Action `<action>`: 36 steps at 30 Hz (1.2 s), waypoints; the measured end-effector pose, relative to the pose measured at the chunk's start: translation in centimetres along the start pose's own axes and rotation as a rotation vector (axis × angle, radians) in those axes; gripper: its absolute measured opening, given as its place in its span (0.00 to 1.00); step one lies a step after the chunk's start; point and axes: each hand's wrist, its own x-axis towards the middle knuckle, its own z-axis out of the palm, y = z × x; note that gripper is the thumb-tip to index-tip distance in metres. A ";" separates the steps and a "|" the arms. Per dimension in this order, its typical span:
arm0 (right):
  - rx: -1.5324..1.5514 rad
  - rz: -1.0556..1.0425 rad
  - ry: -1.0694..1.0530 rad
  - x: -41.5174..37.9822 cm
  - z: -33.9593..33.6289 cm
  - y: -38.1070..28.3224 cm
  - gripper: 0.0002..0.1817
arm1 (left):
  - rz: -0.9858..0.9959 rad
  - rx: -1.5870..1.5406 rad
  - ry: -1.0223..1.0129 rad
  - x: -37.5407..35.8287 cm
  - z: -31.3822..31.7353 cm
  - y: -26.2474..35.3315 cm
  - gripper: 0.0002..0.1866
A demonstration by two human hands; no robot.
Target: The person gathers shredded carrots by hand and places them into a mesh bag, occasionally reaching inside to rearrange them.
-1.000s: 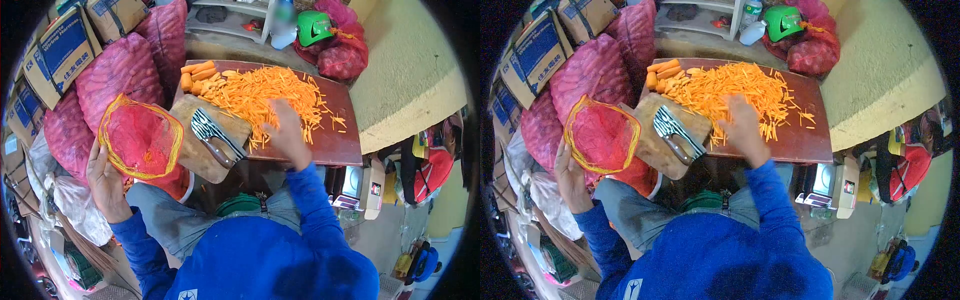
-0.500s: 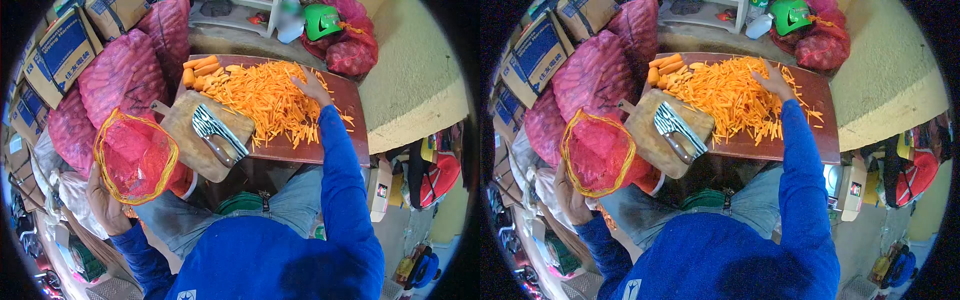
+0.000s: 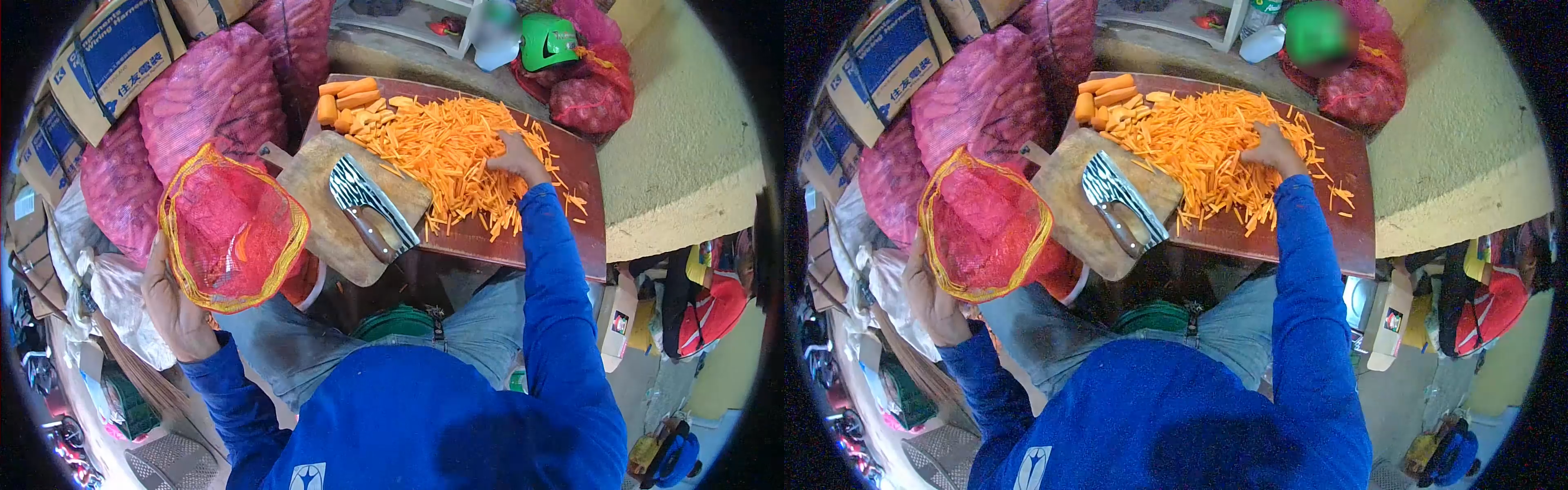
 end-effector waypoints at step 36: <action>1.244 0.022 0.392 -6.1 -2.8 -2.2 0.25 | 0.108 0.100 0.082 6.3 0.6 -0.9 0.12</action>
